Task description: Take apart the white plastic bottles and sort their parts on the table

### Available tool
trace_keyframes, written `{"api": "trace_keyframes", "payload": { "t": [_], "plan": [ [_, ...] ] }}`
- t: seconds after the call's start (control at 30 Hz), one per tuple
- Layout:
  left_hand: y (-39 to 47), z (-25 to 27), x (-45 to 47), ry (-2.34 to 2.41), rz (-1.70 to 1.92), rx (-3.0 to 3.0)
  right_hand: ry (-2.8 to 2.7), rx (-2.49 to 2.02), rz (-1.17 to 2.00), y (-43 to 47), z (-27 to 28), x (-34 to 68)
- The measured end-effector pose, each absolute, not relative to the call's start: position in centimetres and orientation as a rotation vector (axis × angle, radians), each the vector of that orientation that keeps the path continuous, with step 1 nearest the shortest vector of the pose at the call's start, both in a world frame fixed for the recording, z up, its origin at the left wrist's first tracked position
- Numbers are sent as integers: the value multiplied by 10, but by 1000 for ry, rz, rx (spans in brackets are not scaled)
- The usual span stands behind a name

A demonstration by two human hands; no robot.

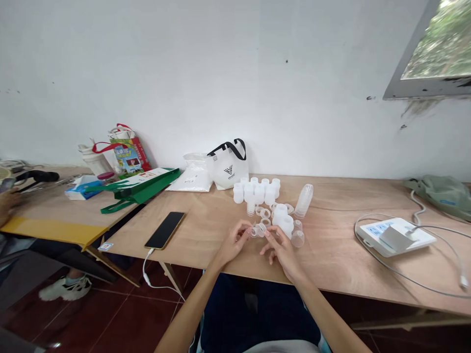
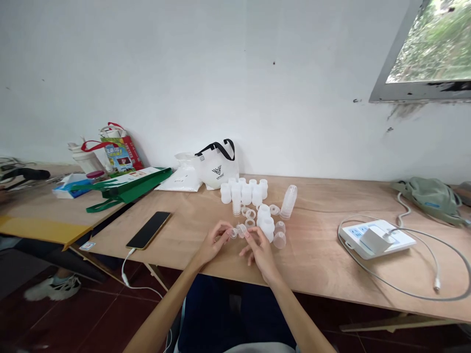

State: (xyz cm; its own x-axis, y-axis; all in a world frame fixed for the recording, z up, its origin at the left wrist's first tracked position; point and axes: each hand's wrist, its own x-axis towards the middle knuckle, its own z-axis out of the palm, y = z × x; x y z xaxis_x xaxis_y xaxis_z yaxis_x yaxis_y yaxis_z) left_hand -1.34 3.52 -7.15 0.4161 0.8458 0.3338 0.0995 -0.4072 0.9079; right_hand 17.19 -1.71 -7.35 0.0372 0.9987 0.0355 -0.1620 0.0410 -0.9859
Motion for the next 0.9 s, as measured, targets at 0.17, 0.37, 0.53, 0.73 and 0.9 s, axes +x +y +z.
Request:
{"api": "trace_keyframes", "payload": {
  "t": [0.17,0.37,0.53,0.73,0.9],
  "plan": [
    [33,-71,-9,819,1013,1871,-1178,-1056,1237,-18,-76,169],
    [35,-70,-9,903,1020,1888,-1231,-1000,1277,-18,-78,169],
    [36,-66,-9,887,910,1896,-1216,-1011,1260,-19,-80,168],
    [34,-60,-7,953,880,1938,-1206,-1046,1254,-20,-79,167],
    [33,-58,-7,965,844,1998,-1218,-1061,1238,-21,-78,167]
  ]
}}
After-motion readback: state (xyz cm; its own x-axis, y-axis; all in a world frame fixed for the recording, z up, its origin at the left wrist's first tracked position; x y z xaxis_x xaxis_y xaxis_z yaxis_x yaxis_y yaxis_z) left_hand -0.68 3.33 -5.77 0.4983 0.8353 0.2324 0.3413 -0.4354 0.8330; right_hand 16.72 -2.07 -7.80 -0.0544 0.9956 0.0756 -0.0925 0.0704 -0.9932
